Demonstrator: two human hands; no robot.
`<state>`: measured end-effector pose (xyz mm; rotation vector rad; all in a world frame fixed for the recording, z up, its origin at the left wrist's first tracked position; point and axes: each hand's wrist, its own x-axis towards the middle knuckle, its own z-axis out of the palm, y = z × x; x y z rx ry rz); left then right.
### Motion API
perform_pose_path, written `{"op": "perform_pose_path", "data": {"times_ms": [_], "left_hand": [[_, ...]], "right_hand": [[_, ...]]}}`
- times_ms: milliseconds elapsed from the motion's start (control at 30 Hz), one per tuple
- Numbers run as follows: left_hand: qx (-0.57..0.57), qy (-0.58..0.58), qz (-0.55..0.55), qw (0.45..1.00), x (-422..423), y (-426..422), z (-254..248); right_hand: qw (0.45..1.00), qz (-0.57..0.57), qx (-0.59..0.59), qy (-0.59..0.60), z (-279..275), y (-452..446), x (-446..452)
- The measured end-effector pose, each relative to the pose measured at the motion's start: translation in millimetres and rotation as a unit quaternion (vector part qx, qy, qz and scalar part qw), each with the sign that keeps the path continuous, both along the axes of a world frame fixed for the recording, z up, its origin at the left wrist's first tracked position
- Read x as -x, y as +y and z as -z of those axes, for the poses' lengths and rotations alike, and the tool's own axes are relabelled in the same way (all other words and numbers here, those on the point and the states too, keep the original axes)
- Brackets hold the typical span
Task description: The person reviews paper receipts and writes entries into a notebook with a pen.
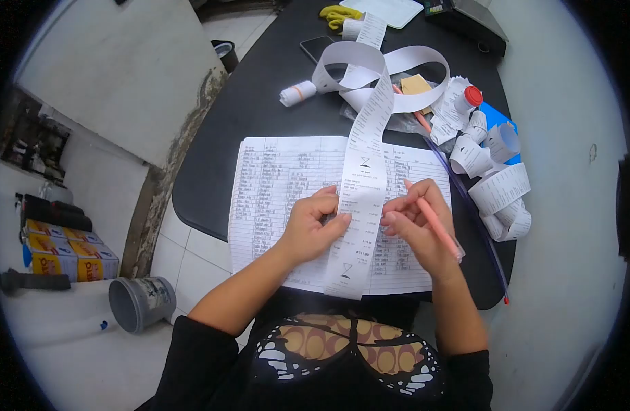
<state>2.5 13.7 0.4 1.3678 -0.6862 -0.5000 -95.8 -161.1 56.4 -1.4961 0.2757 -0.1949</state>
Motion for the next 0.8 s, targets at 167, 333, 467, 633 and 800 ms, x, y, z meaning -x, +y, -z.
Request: {"op": "perform_pose_path", "data": {"times_ms": [167, 333, 467, 633, 800], "left_hand": [[-0.008, 0.009, 0.019, 1.000, -2.5, 2.3, 3.5], [0.024, 0.066, 0.017, 0.997, -1.1, 1.7, 2.5], [0.071, 0.087, 0.014, 0.994, -1.8, 2.4, 0.8], [0.085, 0.041, 0.025, 0.995, -3.6, 2.8, 1.7], [0.035, -0.018, 0.035, 0.999, -4.6, 4.9, 4.0]], "right_hand": [[0.999, 0.020, 0.020, -0.021, 10.1, 22.9, -1.7], [0.997, 0.040, 0.069, -0.010, 12.4, 27.8, -3.7], [0.996, 0.050, 0.067, -0.020, 14.1, 27.6, -4.3], [0.996, 0.063, 0.065, -0.026, 8.7, 29.2, -5.4], [0.995, 0.073, 0.057, -0.032, 10.6, 28.4, -7.5]]}}
